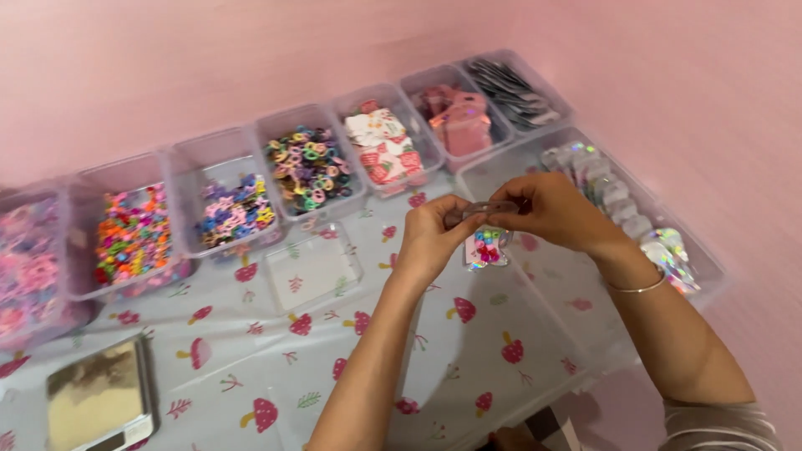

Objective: The person is sorting and packing small colorful beads and charms into small plastic bags, occasionally using a digital scale to weigh them.

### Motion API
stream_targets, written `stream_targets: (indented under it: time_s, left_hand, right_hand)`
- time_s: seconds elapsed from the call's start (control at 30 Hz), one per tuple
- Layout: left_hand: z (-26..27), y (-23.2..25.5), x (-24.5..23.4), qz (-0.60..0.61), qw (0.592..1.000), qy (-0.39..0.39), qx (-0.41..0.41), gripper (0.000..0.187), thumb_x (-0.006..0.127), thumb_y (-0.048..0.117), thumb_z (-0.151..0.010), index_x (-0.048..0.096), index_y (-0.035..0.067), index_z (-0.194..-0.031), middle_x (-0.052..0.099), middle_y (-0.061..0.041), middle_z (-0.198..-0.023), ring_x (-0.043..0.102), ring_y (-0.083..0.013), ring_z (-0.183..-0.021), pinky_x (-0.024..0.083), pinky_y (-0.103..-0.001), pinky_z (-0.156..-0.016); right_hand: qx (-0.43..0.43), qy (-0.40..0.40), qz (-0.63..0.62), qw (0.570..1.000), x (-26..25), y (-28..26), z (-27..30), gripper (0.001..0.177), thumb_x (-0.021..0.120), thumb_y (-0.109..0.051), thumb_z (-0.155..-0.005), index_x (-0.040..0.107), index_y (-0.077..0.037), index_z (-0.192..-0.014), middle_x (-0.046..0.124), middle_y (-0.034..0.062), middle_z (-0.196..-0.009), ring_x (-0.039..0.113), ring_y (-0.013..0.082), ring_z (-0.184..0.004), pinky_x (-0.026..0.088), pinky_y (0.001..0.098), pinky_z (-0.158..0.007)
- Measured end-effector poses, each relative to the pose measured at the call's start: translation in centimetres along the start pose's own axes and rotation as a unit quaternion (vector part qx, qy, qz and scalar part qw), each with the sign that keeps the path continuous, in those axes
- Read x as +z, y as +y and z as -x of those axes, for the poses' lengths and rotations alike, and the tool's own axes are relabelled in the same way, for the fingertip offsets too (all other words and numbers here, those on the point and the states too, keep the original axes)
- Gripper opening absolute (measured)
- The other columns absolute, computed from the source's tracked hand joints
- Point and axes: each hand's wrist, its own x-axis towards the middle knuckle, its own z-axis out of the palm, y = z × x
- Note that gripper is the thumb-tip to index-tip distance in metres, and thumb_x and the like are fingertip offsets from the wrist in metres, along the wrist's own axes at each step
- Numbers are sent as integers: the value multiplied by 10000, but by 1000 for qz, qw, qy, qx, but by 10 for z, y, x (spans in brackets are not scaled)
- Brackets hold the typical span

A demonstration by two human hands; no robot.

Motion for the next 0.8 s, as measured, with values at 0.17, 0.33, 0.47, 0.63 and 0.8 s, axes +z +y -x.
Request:
stream_targets:
  time_s: [0.17,0.33,0.47,0.63,0.8]
  left_hand:
    - [-10,0,50,-20,998,-58,21,183,795,199,-849,761,40,-932,726,-137,-736,702,-179,-679,600,-283,-628]
    - [-11,-1,106,-51,992,-111,39,241,755,250,-867,754,27,-957,753,-177,-831,764,-281,-789,616,-306,-661]
    - [-14,-14,149,-92,982,-134,95,170,724,171,-899,735,4,-931,741,-148,-810,758,-256,-744,618,-291,-625]
    - [-34,-40,190,-118,970,-126,169,141,692,108,-916,708,-31,-924,724,-183,-815,758,-297,-755,624,-324,-608]
    - [-60,-70,209,-146,967,-141,154,135,721,127,-896,712,0,-941,721,-160,-833,761,-289,-752,621,-328,-617]
  right_hand:
    - [-24,12,28,999,-38,36,23,208,868,-104,-740,808,-95,-939,761,83,-803,714,192,-787,589,312,-726]
    - [4,-12,140,990,-77,56,54,154,839,-219,-781,817,-167,-924,763,42,-877,704,231,-841,585,360,-743]
    - [33,-36,188,981,-100,71,71,133,822,-184,-776,802,-133,-898,744,64,-861,699,297,-896,577,406,-809]
    - [33,-47,217,974,-113,118,68,95,806,-188,-794,789,-131,-868,727,77,-826,695,319,-930,556,441,-822]
    - [59,-49,253,964,-114,158,57,89,803,-284,-817,781,-214,-867,724,7,-857,700,257,-977,557,420,-830]
